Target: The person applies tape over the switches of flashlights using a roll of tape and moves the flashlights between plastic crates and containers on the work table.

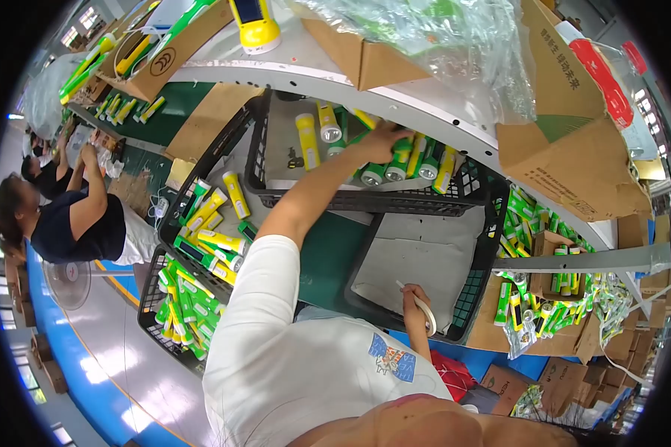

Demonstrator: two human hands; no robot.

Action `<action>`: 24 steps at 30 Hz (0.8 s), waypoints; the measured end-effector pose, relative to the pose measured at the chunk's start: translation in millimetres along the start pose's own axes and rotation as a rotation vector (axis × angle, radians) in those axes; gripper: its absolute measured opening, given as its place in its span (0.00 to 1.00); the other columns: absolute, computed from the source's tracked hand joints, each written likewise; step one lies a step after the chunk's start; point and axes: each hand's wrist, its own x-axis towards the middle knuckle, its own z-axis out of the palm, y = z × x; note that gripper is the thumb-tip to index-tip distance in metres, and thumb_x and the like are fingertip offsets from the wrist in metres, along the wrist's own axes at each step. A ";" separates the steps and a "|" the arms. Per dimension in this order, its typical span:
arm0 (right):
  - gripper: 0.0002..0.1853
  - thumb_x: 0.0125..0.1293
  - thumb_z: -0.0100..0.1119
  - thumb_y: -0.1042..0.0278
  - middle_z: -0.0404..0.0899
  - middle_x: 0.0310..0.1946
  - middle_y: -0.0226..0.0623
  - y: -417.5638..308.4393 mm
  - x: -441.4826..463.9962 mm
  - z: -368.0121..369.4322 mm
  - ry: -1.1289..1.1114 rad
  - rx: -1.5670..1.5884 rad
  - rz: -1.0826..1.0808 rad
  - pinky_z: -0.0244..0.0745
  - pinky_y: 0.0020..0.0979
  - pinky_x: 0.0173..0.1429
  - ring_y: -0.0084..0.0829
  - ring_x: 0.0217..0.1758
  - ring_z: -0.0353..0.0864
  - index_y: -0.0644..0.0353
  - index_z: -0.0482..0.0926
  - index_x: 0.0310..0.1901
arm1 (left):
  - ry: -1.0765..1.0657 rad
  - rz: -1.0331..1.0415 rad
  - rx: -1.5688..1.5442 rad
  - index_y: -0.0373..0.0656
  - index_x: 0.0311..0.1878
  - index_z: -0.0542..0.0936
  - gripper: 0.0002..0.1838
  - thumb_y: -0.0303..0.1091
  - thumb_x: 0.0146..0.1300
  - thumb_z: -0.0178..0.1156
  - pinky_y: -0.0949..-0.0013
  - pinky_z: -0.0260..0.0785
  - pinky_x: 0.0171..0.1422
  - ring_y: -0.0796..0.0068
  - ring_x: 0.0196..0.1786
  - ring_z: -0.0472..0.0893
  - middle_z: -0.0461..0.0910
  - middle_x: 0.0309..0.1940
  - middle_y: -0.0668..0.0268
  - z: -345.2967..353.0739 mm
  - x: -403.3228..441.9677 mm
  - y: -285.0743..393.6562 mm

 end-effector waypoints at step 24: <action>0.09 0.62 0.53 0.65 0.77 0.28 0.36 -37.5 18.1 46.7 -0.287 -0.351 -0.093 0.69 0.28 0.40 0.26 0.33 0.72 0.62 0.77 0.35 | 0.732 -1.996 -0.011 0.33 0.56 0.63 0.37 0.45 0.48 0.66 0.60 0.64 0.63 0.50 0.57 0.70 0.68 0.53 0.46 -30.9 -329.5 -136.2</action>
